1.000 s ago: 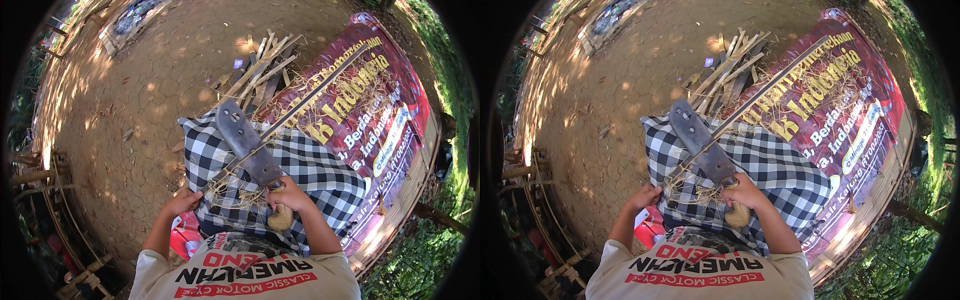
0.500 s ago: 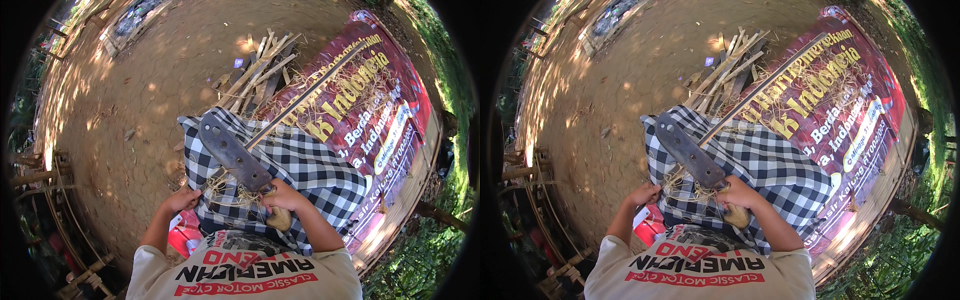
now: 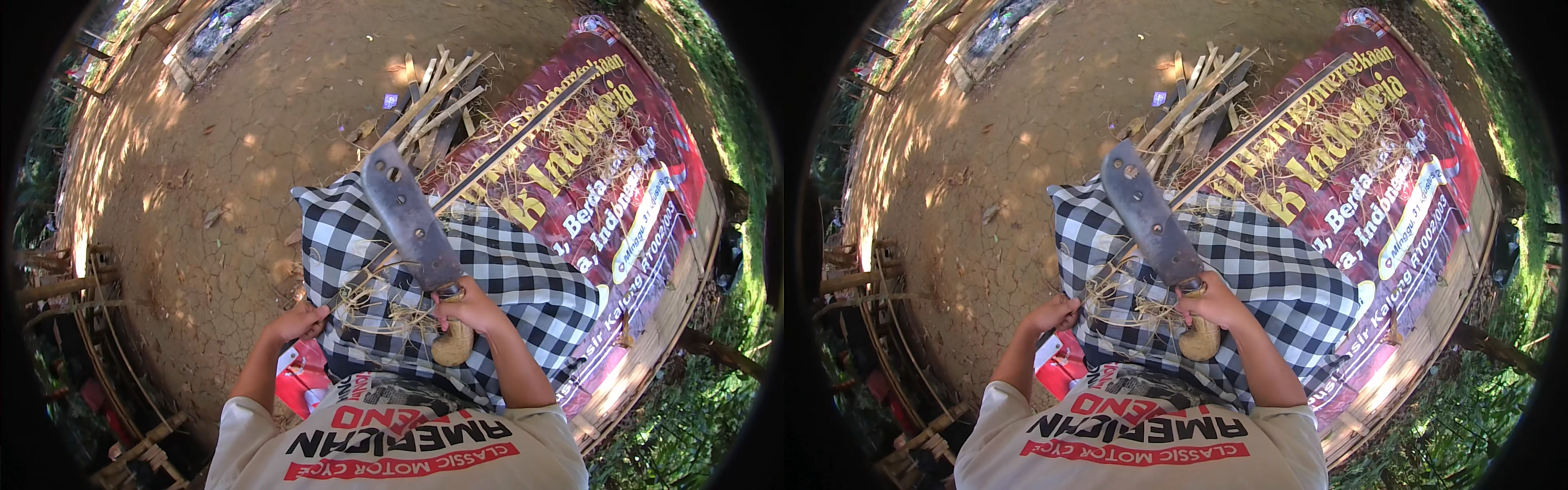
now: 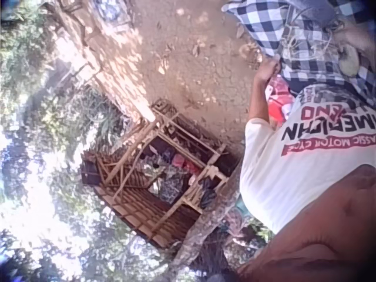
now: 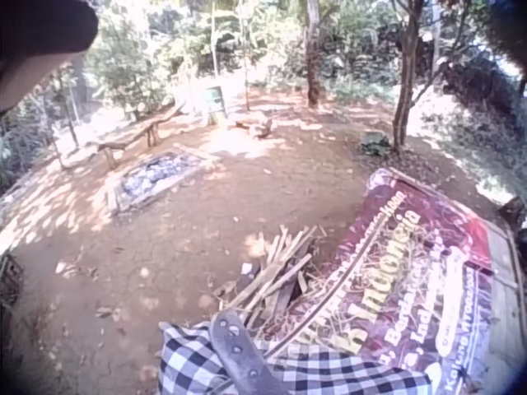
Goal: The person splits bamboo strips using a large cleaver.
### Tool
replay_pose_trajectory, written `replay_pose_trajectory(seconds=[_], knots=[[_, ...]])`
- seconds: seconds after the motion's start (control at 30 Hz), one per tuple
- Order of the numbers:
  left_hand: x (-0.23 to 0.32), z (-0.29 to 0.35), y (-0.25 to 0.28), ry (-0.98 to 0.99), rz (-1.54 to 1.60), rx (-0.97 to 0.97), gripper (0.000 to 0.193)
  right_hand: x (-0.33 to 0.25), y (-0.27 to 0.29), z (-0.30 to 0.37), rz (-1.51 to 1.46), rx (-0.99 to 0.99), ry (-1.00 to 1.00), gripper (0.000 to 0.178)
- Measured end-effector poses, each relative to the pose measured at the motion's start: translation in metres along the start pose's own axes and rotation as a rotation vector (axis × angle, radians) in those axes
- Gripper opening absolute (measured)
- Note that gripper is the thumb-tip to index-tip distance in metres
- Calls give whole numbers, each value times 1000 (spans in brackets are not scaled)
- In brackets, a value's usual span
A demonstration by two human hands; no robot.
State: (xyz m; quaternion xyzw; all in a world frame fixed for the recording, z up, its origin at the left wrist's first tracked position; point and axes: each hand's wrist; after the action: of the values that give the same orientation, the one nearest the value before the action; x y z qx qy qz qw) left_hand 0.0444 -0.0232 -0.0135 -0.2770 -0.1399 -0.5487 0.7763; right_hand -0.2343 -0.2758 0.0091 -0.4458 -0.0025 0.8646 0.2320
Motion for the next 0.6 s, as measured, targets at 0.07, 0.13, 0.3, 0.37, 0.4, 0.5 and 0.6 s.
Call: replay_pose_trajectory(seconds=[0.07, 0.13, 0.3, 0.37, 0.4, 0.5, 0.6], knots=[[0, -2, 2, -5, 22, -27, 65, 1, -8, -3, 149, -146, -66, 14], [-1, -2, 3, -39, 32, -59, 64, 2, -23, -10, 323, -236, -108, 14], [-11, -4, 8, 17, 65, -50, 62, -1, -20, -13, 345, -281, -129, 18], [-11, -5, 7, -52, 76, -84, 62, 0, -6, -5, 169, -186, -95, 16], [-11, -5, 10, -25, 107, -93, 62, 4, 1, -2, 114, -142, -64, 17], [-11, -5, 15, 82, 158, -52, 61, 7, 7, 5, -11, 3, 38, 18], [-4, 5, 2, -15, 13, 17, 53, 6, 9, 10, -77, 111, 58, 19]])
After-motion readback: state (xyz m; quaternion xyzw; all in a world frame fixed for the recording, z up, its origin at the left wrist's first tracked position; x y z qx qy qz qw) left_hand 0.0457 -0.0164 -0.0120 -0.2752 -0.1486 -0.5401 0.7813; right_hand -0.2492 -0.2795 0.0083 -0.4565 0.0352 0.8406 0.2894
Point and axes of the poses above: each hand's wrist, its own z-axis away from the middle knuckle, its own y-axis out of the back of the hand, x = y × z, and after that the axes turned 14 degrees about z, right-handed
